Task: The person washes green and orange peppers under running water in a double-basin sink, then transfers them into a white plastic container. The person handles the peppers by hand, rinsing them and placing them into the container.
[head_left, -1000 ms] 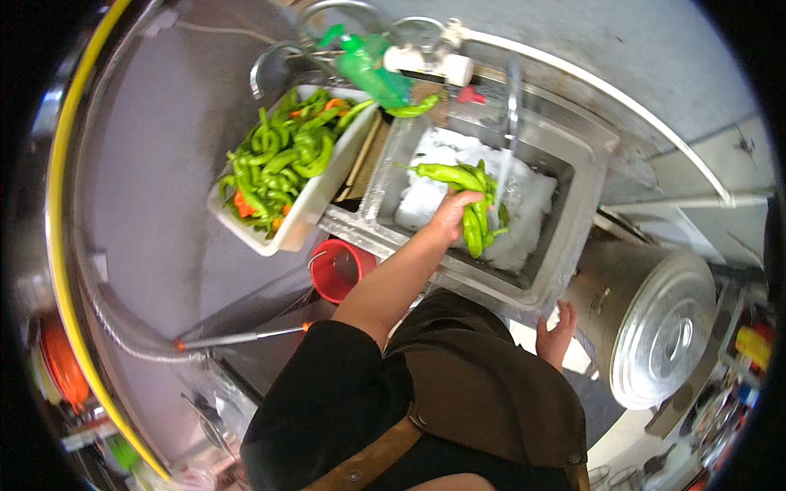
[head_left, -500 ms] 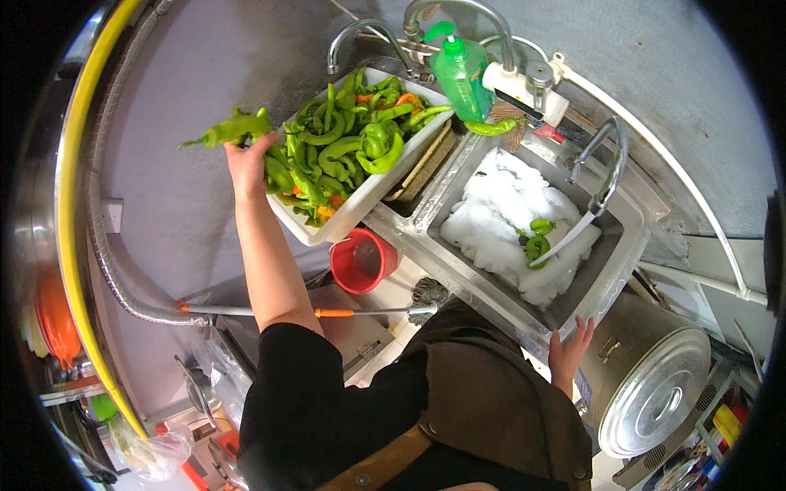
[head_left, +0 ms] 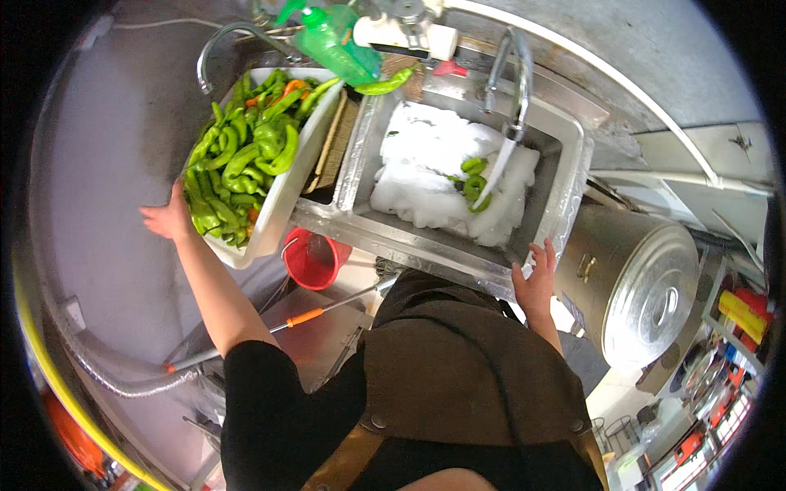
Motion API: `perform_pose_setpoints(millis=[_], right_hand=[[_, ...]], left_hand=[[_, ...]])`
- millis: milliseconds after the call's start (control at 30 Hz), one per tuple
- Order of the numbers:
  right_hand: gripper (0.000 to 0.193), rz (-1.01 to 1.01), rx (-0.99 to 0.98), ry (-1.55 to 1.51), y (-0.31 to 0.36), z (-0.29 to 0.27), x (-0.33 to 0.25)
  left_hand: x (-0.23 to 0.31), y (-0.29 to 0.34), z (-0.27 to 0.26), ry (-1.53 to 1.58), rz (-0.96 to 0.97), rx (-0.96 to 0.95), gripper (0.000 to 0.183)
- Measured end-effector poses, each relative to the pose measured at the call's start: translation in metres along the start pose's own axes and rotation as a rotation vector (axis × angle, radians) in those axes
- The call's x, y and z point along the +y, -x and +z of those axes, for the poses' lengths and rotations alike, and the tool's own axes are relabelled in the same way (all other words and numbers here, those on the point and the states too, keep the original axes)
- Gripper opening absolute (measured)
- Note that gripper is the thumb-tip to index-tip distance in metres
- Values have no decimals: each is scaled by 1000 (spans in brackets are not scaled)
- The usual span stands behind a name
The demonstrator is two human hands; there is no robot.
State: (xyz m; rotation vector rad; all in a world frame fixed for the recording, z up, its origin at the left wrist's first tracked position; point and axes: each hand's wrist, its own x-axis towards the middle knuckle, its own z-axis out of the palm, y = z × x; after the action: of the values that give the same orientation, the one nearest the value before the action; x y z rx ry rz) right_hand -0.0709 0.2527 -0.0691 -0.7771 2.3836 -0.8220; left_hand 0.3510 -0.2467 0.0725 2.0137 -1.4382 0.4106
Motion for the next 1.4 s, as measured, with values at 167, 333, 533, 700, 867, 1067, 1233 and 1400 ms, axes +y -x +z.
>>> perform_pose_setpoints(millis=[167,333,533,700,867,1067,1233,1400], right_hand=[[49,20,83,-54,15,5,19],[44,178,65,-44,34,-6,31],[41,349,127,-41,79,-12,64],[40,449,113,-98,94,-4,77],[38,382,117,-155,90,8,85],[34,386,76,-109,86,-2,75],[32,348,48,-105,88,-3,82],[33,221,74,-58,79,-4,86]], left_hand=[[150,201,-61,641,739,-241,63],[195,403,40,554,1174,-1259,46],[225,507,122,47,1258,-1212,50],[235,527,118,111,1304,-1124,45],[238,536,120,160,1298,-938,47],[228,529,122,316,1346,-1244,48],[185,496,84,911,890,-1372,36],[189,493,34,1481,-485,-1956,37]])
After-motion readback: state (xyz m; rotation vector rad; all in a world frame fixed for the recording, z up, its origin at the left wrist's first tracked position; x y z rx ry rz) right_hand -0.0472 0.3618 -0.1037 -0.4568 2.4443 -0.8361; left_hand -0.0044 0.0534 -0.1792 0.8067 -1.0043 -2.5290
